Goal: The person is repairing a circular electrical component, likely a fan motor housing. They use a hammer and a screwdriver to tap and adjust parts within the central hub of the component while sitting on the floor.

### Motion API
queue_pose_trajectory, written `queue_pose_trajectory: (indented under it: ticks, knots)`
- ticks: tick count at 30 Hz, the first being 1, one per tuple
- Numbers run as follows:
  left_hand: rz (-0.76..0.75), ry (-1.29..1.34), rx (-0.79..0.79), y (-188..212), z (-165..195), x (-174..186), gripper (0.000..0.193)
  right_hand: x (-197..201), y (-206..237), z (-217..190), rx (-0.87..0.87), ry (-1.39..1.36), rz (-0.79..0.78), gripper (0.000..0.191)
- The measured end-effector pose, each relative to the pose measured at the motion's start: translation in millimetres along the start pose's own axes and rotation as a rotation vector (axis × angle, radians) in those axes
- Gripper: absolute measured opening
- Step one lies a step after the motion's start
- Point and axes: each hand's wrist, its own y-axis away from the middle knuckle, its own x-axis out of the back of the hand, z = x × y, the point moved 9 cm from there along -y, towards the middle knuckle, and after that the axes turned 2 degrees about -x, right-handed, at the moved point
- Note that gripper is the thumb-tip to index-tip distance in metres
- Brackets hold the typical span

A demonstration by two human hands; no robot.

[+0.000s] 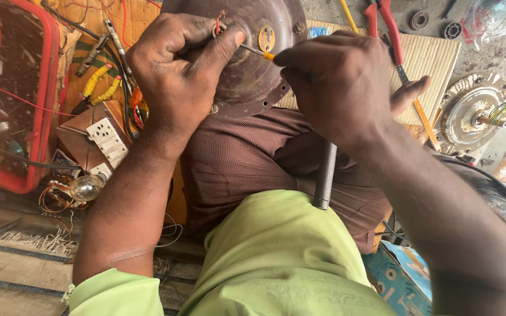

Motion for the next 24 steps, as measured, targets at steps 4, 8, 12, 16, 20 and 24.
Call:
queue_pose_trajectory:
  ticks: [4, 8, 12, 16, 20, 24]
  knots:
    - [-0.034, -0.015, 0.022, -3, 0, -1, 0.020, -34, 2, 34, -0.400, -0.360, -0.243, 0.030]
    - [-0.094, -0.010, 0.075, -10, 8, -1, 0.016, -44, 1, 47, -0.590, -0.476, -0.417, 0.027]
    - [-0.152, 0.024, 0.128, -16, 12, -2, 0.011, -7, -18, 6, 0.024, -0.021, -0.206, 0.019]
    - [-0.139, -0.068, 0.037, -16, 19, -1, 0.013, -5, -4, -8, 0.144, 0.128, -0.142, 0.024]
    - [-0.093, -0.104, 0.060, -11, 7, 0, 0.025, -16, 2, 17, -0.192, -0.296, -0.131, 0.020]
    - [-0.037, -0.050, 0.064, -6, 1, -1, 0.030, -53, 19, 50, -0.774, -0.779, -0.327, 0.023]
